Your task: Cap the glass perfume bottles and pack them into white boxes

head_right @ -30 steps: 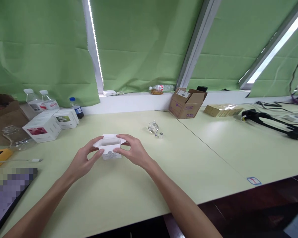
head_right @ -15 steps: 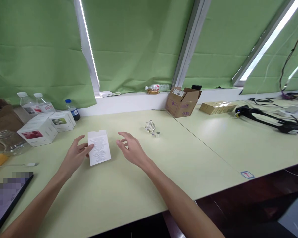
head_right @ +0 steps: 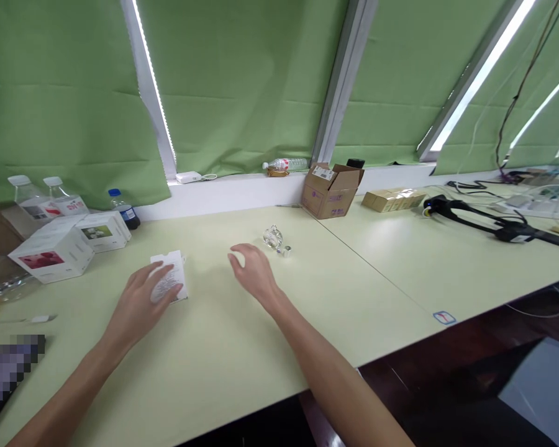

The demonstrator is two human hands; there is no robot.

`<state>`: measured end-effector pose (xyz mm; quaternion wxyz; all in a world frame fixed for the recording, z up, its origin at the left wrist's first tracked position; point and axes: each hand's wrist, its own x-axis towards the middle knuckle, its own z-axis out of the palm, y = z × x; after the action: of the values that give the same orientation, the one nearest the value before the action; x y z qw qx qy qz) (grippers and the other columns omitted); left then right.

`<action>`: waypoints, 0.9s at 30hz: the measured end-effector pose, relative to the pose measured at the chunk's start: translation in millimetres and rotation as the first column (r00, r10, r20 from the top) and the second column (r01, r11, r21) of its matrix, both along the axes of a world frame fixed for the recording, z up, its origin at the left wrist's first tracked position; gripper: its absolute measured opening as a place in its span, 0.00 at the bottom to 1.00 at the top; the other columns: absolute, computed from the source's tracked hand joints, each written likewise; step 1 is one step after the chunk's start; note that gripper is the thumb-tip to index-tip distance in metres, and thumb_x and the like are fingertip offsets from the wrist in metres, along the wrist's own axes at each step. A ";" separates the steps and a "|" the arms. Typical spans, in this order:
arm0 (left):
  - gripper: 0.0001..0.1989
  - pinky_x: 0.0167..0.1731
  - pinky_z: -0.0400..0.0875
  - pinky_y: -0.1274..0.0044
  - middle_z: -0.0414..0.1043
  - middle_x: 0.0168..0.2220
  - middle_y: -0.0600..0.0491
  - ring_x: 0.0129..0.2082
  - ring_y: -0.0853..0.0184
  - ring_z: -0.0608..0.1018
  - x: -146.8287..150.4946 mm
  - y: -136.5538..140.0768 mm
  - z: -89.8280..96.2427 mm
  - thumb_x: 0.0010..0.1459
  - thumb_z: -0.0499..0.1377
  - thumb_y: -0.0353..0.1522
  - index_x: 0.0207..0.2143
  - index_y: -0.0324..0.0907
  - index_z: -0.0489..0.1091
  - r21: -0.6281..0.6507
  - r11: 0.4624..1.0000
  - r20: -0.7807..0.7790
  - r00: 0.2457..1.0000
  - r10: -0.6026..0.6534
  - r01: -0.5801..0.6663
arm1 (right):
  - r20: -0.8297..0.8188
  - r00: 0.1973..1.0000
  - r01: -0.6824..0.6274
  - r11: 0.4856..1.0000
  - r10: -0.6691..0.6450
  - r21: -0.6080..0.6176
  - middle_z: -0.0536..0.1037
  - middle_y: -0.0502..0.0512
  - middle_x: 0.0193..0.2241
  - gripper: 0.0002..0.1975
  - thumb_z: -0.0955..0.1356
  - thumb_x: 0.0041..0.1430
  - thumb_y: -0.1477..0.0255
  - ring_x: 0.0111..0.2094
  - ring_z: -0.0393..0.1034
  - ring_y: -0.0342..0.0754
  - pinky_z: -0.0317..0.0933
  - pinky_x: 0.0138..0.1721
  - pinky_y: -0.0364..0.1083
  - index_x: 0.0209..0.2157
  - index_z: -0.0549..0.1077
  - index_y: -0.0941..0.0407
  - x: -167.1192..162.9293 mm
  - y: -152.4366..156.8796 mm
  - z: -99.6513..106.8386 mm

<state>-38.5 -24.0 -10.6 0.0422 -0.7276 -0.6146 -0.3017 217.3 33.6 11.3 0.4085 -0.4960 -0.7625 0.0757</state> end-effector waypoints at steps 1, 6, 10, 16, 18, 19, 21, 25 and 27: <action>0.23 0.56 0.59 0.61 0.62 0.57 0.47 0.59 0.53 0.61 2.7 -0.4 -2.4 0.57 0.53 0.45 0.52 0.46 0.66 0.022 0.999 -0.062 0.997 -0.044 0.046 | -0.004 0.997 0.075 0.997 -0.075 0.031 0.77 0.57 0.42 0.13 0.62 0.60 0.68 0.45 0.69 0.51 0.59 0.50 0.51 0.42 0.74 0.55 7.8 6.5 1.2; 0.19 0.55 0.58 0.63 0.67 0.53 0.45 0.54 0.54 0.66 1.2 3.4 -13.0 0.58 0.52 0.38 0.50 0.43 0.68 0.045 0.997 -0.234 0.971 -0.050 0.062 | 0.050 0.893 0.443 0.892 -0.448 0.093 0.76 0.60 0.44 0.16 0.63 0.57 0.67 0.49 0.64 0.56 0.52 0.52 0.53 0.46 0.72 0.57 55.8 41.2 -3.6; 0.20 0.55 0.58 0.63 0.65 0.54 0.43 0.54 0.54 0.67 -11.8 7.6 -19.3 0.59 0.47 0.32 0.52 0.40 0.65 0.058 0.997 -0.304 0.951 0.057 -0.041 | 0.177 0.796 0.578 0.814 -0.579 0.062 0.75 0.63 0.45 0.22 0.64 0.56 0.66 0.51 0.62 0.57 0.43 0.55 0.56 0.52 0.67 0.60 82.4 60.3 -15.9; 0.25 0.58 0.50 0.57 0.61 0.57 0.35 0.58 0.49 0.62 -15.5 11.0 -28.4 0.60 0.47 0.40 0.54 0.31 0.62 0.088 0.986 -0.329 0.930 0.162 -0.141 | 0.311 0.771 0.574 0.818 -0.556 0.041 0.77 0.61 0.40 0.18 0.63 0.58 0.66 0.49 0.64 0.56 0.31 0.57 0.57 0.47 0.70 0.58 83.8 71.3 -27.2; 0.26 0.58 0.50 0.57 0.60 0.57 0.35 0.59 0.49 0.61 -11.4 10.8 -26.0 0.60 0.48 0.41 0.54 0.31 0.61 0.101 0.985 -0.299 0.940 0.167 -0.143 | 0.323 0.768 0.572 0.819 -0.553 0.042 0.77 0.61 0.39 0.17 0.62 0.58 0.68 0.48 0.64 0.56 0.32 0.56 0.57 0.47 0.71 0.58 81.2 72.2 -27.3; 0.26 0.58 0.51 0.58 0.60 0.57 0.35 0.60 0.49 0.60 -8.6 10.2 -23.4 0.60 0.49 0.41 0.54 0.31 0.61 0.111 0.986 -0.280 0.948 0.154 -0.127 | 0.322 0.769 0.571 0.820 -0.551 0.041 0.77 0.62 0.39 0.16 0.62 0.58 0.68 0.47 0.64 0.56 0.35 0.55 0.56 0.47 0.71 0.58 80.1 72.3 -26.9; 0.24 0.59 0.52 0.61 0.60 0.57 0.38 0.60 0.52 0.59 -2.1 7.9 -16.6 0.60 0.49 0.41 0.54 0.34 0.61 0.135 0.989 -0.241 0.967 0.085 -0.053 | 0.319 0.778 0.560 0.827 -0.541 0.036 0.77 0.64 0.39 0.16 0.62 0.58 0.69 0.47 0.64 0.56 0.40 0.52 0.55 0.47 0.71 0.59 77.9 72.0 -25.7; 0.16 0.56 0.60 0.68 0.65 0.53 0.46 0.57 0.59 0.64 10.8 1.2 -5.7 0.61 0.50 0.38 0.48 0.41 0.67 0.152 0.984 -0.091 0.993 -0.076 0.089 | 0.313 0.820 0.500 0.866 -0.479 0.016 0.77 0.64 0.39 0.16 0.63 0.58 0.69 0.47 0.64 0.57 0.46 0.49 0.53 0.47 0.71 0.59 69.7 70.2 -23.1; 0.14 0.52 0.64 0.69 0.68 0.50 0.49 0.54 0.61 0.67 15.3 -2.0 -4.0 0.61 0.50 0.37 0.45 0.44 0.68 0.119 0.984 -0.007 0.991 -0.136 0.136 | 0.306 0.850 0.450 0.893 -0.429 0.003 0.77 0.63 0.39 0.16 0.63 0.59 0.69 0.47 0.64 0.56 0.48 0.48 0.52 0.47 0.71 0.58 63.0 68.6 -22.0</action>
<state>-23.2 -26.0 -14.6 0.0646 -0.7638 -0.5445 -0.3405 280.3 102.1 -10.7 0.2779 -0.6765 -0.6785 -0.0690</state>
